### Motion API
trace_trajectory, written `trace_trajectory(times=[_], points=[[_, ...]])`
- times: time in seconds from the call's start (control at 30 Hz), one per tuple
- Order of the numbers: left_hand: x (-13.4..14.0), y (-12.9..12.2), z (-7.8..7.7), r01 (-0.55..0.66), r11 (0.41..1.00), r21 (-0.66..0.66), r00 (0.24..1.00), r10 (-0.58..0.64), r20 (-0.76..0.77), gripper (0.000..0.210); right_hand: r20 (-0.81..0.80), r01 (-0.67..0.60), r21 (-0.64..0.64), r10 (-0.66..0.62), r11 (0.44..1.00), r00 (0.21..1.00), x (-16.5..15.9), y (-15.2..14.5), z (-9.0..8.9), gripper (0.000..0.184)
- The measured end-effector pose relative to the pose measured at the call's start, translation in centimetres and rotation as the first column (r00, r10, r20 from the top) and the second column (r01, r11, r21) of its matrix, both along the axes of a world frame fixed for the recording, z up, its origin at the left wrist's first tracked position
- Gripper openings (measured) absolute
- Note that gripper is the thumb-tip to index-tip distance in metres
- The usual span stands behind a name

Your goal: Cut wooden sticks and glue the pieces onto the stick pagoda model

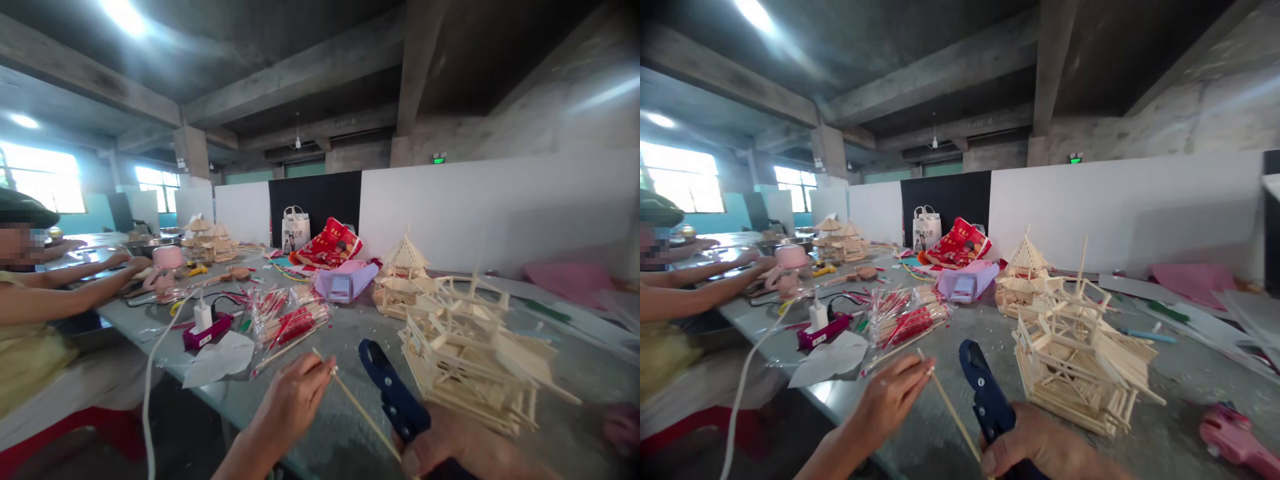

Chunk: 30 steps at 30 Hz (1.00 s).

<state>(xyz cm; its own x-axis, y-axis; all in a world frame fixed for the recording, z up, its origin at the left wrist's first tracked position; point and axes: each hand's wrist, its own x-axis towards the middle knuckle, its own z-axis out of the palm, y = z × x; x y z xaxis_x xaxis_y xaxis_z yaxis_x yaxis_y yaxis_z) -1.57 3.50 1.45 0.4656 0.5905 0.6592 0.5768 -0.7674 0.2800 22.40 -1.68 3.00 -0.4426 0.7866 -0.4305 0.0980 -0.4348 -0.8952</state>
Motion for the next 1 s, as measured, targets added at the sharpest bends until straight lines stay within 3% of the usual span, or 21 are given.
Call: trace_trajectory(times=[0.07,0.13,0.17,0.23,0.3,0.33,0.37,0.43,0.53,0.77,0.87,1.0], points=[[0.8,-0.7,0.5,-0.003,1.0,-0.018,0.996,0.005,0.088,0.027,-0.043,-0.015,0.01,0.016,1.0,0.999,0.4,-0.2,-0.2,0.008],[1.8,-1.7,1.0,-0.01,0.97,-0.242,0.95,0.085,0.3,0.023,-0.093,0.007,0.025,-0.005,1.0,0.996,0.6,-0.2,-0.6,0.011],[2.5,-2.2,1.1,0.041,0.91,-0.413,0.899,0.147,0.412,0.023,-0.12,0.024,0.035,-0.02,0.999,0.993,0.6,-0.1,-0.9,0.013],[3.8,-3.3,1.0,0.27,0.677,-0.685,0.781,0.262,0.567,0.027,-0.171,0.064,0.06,-0.053,0.996,0.984,0.3,0.2,-1.1,0.016],[5.2,-4.0,0.4,0.5,0.427,-0.754,0.705,0.305,0.64,0.031,-0.198,0.089,0.088,-0.07,0.992,0.978,0.0,0.5,-1.1,0.017],[5.8,-4.2,0.0,0.563,0.351,-0.748,0.686,0.307,0.66,0.033,-0.196,0.093,0.101,-0.071,0.991,0.978,-0.2,0.6,-1.0,0.018],[6.3,-4.3,-0.4,0.595,0.311,-0.741,0.677,0.304,0.671,0.034,-0.189,0.096,0.116,-0.073,0.989,0.979,-0.4,0.7,-0.9,0.018],[7.0,-4.4,-1.0,0.6,0.306,-0.739,0.677,0.298,0.673,0.036,-0.173,0.108,0.148,-0.082,0.983,0.982,-0.6,0.7,-0.6,0.017],[7.4,-4.1,-1.1,0.566,0.358,-0.743,0.686,0.294,0.665,0.035,-0.124,0.162,0.19,-0.14,0.968,0.982,-0.8,0.7,-0.4,0.016],[6.7,-3.3,0.7,0.426,0.521,-0.74,0.737,0.275,0.618,0.026,-0.12,0.201,0.231,-0.177,0.952,0.977,-0.9,1.0,-0.9,0.017],[6.7,-3.4,0.9,0.445,0.497,-0.745,0.74,0.265,0.619,0.025,-0.145,0.179,0.232,-0.147,0.956,0.978,-1.1,0.7,-1.0,0.014],[6.9,-3.6,0.3,0.494,0.402,-0.771,0.751,0.25,0.611,0.025,-0.153,0.128,0.219,-0.095,0.967,0.984,-1.1,0.3,-1.2,0.011]])
